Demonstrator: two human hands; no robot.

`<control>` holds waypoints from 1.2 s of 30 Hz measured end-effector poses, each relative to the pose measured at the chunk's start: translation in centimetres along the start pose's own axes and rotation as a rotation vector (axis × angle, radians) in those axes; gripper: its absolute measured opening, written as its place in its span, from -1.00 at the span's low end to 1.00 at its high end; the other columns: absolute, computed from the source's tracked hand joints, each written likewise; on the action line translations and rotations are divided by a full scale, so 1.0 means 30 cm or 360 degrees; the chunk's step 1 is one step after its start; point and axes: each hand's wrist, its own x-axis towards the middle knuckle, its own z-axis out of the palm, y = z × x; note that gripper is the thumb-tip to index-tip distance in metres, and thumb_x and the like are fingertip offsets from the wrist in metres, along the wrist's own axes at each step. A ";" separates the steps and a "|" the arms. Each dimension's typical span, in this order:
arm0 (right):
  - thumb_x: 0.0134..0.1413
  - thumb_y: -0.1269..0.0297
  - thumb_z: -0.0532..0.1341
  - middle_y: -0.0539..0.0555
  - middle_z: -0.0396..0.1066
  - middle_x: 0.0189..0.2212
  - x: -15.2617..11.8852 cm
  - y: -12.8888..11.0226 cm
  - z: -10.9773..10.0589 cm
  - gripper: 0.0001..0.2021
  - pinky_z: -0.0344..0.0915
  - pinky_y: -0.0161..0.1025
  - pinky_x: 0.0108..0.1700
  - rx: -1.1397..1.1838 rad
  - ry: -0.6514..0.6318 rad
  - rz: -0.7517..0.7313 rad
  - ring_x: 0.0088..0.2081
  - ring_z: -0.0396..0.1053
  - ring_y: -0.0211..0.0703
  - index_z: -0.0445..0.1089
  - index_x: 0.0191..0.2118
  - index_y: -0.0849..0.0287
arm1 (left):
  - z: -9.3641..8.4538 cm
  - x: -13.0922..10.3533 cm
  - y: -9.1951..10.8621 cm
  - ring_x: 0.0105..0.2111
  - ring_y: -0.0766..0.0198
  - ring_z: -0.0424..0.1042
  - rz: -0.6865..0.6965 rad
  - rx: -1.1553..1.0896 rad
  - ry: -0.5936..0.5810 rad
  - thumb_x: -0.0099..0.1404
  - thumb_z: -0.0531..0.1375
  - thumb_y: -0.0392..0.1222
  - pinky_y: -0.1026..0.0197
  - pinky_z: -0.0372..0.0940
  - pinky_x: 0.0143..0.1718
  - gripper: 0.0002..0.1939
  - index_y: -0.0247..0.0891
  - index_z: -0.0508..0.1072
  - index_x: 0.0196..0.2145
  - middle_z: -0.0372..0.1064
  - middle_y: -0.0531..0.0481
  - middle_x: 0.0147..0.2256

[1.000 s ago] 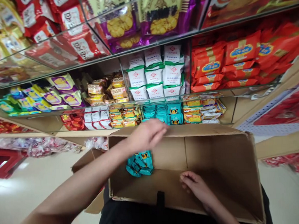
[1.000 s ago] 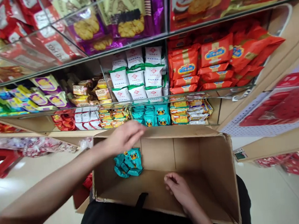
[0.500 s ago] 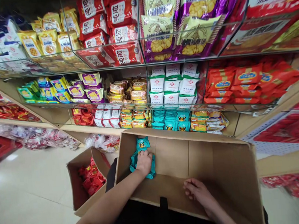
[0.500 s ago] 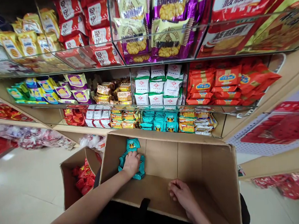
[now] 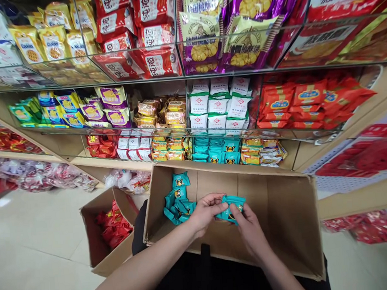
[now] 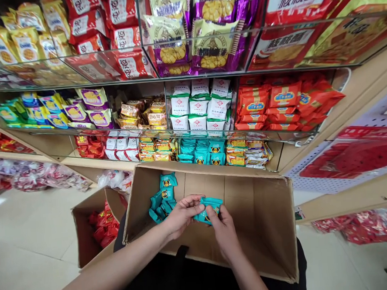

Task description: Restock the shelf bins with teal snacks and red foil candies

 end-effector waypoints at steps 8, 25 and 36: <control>-0.05 0.04 0.12 0.01 0.38 -0.46 -0.021 -0.025 0.004 -0.75 0.20 -0.33 -0.50 0.0222 0.0028 0.0119 -0.43 0.32 -0.19 0.29 -0.38 0.13 | 0.031 -0.028 -0.003 -0.54 0.39 0.30 -0.0032 -0.0187 0.0076 -0.10 0.31 -0.14 0.32 0.20 -0.56 -0.63 -0.22 0.32 -0.31 0.24 0.11 -0.47; -0.10 0.14 0.20 0.05 0.40 -0.35 -0.023 -0.066 -0.061 -0.75 0.25 -0.29 -0.41 0.0135 -0.0180 -0.0048 -0.37 0.25 -0.19 0.42 -0.26 0.11 | 0.066 -0.033 0.064 -0.43 0.36 0.33 -0.0032 -0.0029 0.0045 -0.11 0.31 -0.06 0.28 0.22 -0.37 -0.58 -0.30 0.42 -0.28 0.37 -0.01 -0.39; -0.16 0.09 0.23 0.08 0.40 -0.31 -0.028 0.025 -0.099 -0.71 0.24 -0.28 -0.39 0.0112 0.0051 0.0197 -0.35 0.32 -0.18 0.39 -0.29 0.14 | 0.045 0.003 0.181 -0.33 0.31 0.30 0.0758 0.1011 0.0219 0.12 0.14 -0.09 0.23 0.24 -0.26 -0.72 -0.23 0.25 -0.23 0.29 0.01 -0.34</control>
